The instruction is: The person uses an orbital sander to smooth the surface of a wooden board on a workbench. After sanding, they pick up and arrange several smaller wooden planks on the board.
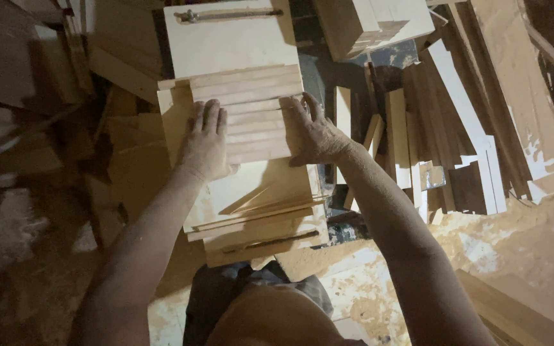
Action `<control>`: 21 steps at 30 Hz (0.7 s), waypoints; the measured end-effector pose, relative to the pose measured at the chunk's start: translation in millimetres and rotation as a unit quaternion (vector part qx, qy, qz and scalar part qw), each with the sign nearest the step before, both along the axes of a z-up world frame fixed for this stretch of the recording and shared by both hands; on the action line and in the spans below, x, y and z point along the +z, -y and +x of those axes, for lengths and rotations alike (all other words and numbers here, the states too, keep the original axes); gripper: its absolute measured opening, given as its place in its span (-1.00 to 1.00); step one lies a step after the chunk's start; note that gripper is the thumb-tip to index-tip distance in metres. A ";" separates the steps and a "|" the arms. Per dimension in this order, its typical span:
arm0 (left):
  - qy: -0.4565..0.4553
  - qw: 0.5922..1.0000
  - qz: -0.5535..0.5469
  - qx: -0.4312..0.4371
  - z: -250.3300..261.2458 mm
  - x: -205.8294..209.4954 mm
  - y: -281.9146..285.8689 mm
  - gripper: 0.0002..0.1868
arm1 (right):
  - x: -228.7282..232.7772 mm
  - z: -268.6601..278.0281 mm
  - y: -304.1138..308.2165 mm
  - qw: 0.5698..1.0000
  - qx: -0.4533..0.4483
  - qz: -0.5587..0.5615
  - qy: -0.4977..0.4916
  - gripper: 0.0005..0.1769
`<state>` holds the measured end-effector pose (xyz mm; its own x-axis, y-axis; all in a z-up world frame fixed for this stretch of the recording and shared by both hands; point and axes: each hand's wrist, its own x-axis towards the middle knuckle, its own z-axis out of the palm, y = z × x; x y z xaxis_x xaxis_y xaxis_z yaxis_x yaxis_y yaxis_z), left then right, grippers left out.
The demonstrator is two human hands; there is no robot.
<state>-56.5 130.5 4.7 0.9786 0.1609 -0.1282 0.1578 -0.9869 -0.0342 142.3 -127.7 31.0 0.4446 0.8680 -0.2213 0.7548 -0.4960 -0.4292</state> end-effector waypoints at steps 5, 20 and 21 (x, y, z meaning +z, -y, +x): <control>-0.005 0.999 -0.039 -0.011 9.9 -0.6 -10.0 0.63 | 46.0 -12.0 -17.0 1.000 -0.006 0.011 0.003 1.12; -0.106 0.994 -0.030 -0.014 4.0 41.0 -14.4 0.63 | 19.2 -27.9 -9.2 0.994 0.048 -0.052 0.082 0.81; -0.104 0.994 -0.027 -0.014 7.2 35.9 -13.3 0.63 | 33.3 -28.5 -10.3 0.994 0.047 -0.050 0.084 0.81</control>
<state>-49.3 143.8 40.7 0.9336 0.1220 -0.3370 0.1262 -0.9920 -0.0096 113.8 -117.5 64.4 0.4004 0.8846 -0.2390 0.8564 -0.4540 -0.2457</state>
